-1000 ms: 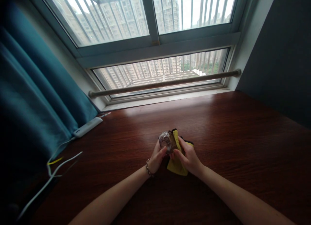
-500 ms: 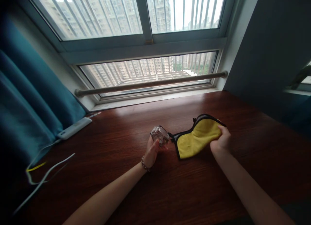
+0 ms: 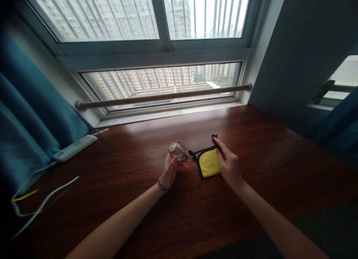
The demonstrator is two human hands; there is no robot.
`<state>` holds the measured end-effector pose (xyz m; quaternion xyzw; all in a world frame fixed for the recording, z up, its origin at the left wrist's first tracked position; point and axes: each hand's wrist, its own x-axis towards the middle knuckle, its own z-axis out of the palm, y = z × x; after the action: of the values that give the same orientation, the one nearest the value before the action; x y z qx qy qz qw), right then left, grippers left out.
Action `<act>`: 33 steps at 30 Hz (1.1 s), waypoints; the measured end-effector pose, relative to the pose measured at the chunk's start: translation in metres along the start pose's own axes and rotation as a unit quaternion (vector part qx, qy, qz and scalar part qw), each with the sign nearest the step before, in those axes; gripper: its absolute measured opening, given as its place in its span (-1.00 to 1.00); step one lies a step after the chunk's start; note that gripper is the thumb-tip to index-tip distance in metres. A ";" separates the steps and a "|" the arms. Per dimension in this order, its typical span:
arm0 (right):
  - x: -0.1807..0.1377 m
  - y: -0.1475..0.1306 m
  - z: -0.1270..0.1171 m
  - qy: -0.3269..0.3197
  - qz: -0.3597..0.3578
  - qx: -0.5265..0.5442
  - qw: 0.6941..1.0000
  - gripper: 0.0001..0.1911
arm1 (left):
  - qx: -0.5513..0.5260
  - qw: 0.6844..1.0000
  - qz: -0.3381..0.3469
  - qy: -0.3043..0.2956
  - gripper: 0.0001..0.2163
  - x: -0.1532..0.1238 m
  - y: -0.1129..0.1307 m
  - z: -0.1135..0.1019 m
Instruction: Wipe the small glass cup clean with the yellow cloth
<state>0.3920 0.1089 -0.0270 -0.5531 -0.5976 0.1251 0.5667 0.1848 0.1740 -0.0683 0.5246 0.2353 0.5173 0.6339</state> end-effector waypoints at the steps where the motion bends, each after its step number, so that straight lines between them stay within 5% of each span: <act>1: -0.011 -0.003 0.013 -0.092 -0.074 -0.065 0.991 -0.56 | -0.001 1.000 0.002 0.002 -0.63 0.000 0.000 0.000; 4: -0.036 0.004 0.040 -0.243 -0.161 -0.184 0.939 -0.53 | -0.001 1.000 0.008 0.001 -0.64 0.000 0.000 0.000; 16: -0.034 0.002 0.016 -0.274 -0.225 -0.292 0.888 -0.46 | 0.001 1.000 -0.014 -0.011 -0.65 -0.001 -0.001 -0.001; 24: -0.036 -0.004 0.001 -0.344 -0.194 -0.291 0.872 -0.49 | 0.005 1.000 -0.025 -0.003 -0.62 -0.002 0.003 0.001; 29: -0.007 -0.008 -0.001 -0.230 -0.180 -0.292 0.911 -0.47 | 0.006 1.000 -0.023 -0.005 -0.61 -0.003 0.003 0.001; 33: -0.005 0.016 0.019 -0.212 -0.121 -0.447 0.860 -0.36 | 0.007 1.000 -0.015 -0.008 -0.61 -0.002 0.002 0.000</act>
<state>0.3840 0.1192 -0.0486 -0.6307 -0.7571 -0.1113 0.1290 0.1837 0.1715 -0.0671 0.5293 0.2415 0.5017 0.6401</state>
